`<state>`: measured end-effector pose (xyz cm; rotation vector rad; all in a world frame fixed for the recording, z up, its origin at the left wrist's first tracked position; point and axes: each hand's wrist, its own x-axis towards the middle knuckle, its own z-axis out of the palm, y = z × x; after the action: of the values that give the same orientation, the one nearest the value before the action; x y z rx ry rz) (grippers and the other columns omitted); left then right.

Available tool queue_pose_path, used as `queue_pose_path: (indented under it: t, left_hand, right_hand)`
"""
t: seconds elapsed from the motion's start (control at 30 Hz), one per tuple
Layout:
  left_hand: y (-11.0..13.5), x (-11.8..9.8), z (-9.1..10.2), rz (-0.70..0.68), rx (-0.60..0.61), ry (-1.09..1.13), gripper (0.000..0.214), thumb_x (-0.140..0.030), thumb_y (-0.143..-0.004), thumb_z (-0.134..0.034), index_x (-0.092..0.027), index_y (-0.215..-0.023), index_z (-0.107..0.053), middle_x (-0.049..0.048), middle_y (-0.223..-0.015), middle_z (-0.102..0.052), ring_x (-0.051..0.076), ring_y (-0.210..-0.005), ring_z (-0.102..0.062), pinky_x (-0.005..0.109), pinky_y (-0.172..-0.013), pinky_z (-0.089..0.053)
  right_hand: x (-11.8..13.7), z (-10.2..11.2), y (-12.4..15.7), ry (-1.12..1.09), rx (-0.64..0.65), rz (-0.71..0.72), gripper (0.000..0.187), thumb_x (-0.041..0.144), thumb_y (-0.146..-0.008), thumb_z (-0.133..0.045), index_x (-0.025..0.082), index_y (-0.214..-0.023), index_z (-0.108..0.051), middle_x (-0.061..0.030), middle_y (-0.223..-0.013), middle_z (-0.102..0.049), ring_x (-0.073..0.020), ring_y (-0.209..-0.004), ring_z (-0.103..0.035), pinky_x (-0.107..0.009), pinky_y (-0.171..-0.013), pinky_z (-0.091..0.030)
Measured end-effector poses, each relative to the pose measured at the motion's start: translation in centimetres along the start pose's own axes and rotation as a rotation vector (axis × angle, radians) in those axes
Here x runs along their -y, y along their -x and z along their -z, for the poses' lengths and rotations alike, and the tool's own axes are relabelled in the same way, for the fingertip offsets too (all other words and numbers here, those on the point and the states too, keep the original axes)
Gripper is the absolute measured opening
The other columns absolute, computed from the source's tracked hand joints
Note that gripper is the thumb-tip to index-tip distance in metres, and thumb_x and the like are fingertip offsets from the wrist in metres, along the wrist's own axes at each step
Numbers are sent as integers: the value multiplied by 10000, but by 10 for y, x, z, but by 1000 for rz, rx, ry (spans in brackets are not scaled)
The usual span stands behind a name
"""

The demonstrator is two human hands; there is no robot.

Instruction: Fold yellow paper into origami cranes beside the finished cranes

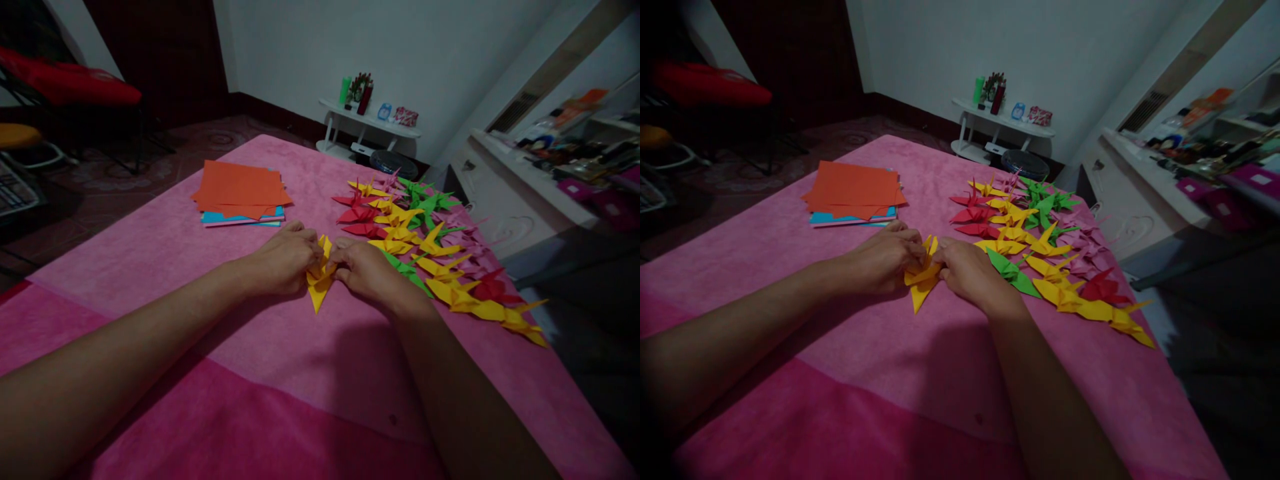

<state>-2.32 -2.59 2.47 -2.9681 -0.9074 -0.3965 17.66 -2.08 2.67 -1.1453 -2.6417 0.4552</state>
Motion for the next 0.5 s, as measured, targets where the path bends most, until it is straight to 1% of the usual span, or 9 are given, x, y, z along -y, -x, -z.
queue_pose_path:
  t: [0.1,0.17,0.27,0.33,0.5]
  left_hand:
    - [0,0,1,1,5,20,120,-154,-738,-572,-201,-731,-682,35,-755,-680,216,-849,-545,386,-738,-270]
    - [1,0,0,43,15,62,115,-173,-762,-567,-199,-763,-679,35,-762,-678,211,-838,-559,378,-754,-289]
    - [2,2,-2,121,26,113,98,-214,-784,-573,-177,-780,-664,43,-781,-676,205,-823,-581,364,-770,-320]
    - [3,4,-5,149,25,117,95,-228,-781,-585,-168,-777,-659,51,-792,-676,210,-828,-592,360,-772,-332]
    - [4,6,-8,150,16,114,84,-233,-763,-608,-168,-780,-659,50,-796,-679,221,-845,-602,358,-771,-341]
  right_hand:
    - [6,3,0,85,43,-28,193,74,-780,-567,201,-856,-691,-37,-922,-657,-163,-818,-574,-261,-699,-366]
    - [8,4,1,135,57,-51,177,106,-806,-557,197,-903,-674,-42,-936,-670,-173,-831,-585,-265,-694,-359]
    - [10,4,2,178,48,-55,171,150,-837,-538,191,-965,-644,-53,-963,-681,-187,-861,-597,-269,-697,-356]
    - [10,3,2,195,38,-51,161,168,-845,-531,186,-967,-633,-59,-962,-682,-190,-854,-600,-272,-690,-351]
    - [12,2,3,196,26,-41,172,175,-820,-545,179,-973,-624,-64,-936,-681,-179,-800,-587,-271,-649,-325]
